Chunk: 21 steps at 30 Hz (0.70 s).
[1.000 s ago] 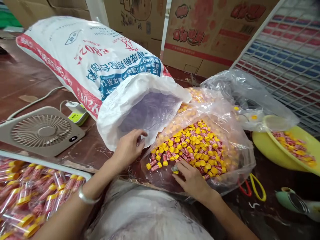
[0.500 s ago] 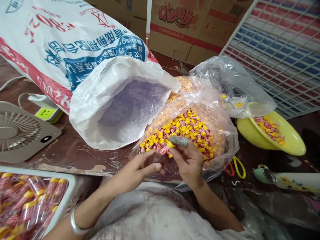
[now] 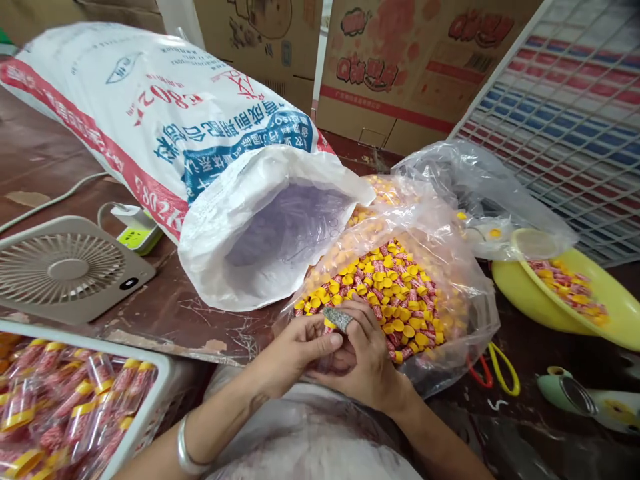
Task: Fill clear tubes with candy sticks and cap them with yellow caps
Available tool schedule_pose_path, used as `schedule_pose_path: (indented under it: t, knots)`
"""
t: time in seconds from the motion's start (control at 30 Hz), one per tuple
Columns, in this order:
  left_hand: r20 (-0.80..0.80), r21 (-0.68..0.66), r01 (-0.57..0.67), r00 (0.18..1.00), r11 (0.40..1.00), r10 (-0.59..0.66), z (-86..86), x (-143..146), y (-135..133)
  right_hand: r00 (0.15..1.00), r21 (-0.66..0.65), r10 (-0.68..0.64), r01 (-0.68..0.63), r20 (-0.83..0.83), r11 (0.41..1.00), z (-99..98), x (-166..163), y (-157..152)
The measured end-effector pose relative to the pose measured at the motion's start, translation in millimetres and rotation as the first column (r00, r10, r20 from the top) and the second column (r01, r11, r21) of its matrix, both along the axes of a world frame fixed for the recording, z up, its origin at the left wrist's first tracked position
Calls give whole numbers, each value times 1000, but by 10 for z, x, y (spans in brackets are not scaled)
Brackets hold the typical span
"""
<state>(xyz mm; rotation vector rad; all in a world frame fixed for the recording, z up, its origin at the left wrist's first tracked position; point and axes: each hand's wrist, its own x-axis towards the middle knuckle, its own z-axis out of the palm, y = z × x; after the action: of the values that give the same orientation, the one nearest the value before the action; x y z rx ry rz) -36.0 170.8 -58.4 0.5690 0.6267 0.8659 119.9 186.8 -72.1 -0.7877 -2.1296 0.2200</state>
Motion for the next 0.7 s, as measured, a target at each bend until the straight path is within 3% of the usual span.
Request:
schedule_pose_path:
  t: [0.13,0.2,0.27,0.33,0.4,0.5,0.57,0.63,0.7]
  knots:
    - [-86,-36,14,996,999,-17,-49,20,61,999,10,-29,29,-26,1000,-33,-22,3]
    - [-155,8,79,985,997,-77,-27,6,103,999,3,-34,34,-19,999,-29,-4,24]
    - [-251,112,155,960,982,-122,34,-51,175,999,-24,2,0,55,1000,-9,51,63]
    - [-409,285,142,913,948,-14,113,-162,310,989,-93,27,-13,148,996,19,149,117]
    - [-568,485,100,792,869,226,172,-314,524,985,-142,-46,70,165,987,35,280,178]
    - [-740,651,218,393,727,546,161,-529,936,969,-153,-223,238,110,959,18,473,256]
    - [-767,638,300,162,709,621,85,-605,1196,956,-151,-257,277,141,949,-12,560,282]
    - [-789,595,330,67,733,611,-20,-615,1386,939,-139,-273,305,211,942,-44,605,279]
    - [-821,548,359,56,755,568,-120,-585,1481,911,-119,-288,334,297,935,-77,623,250]
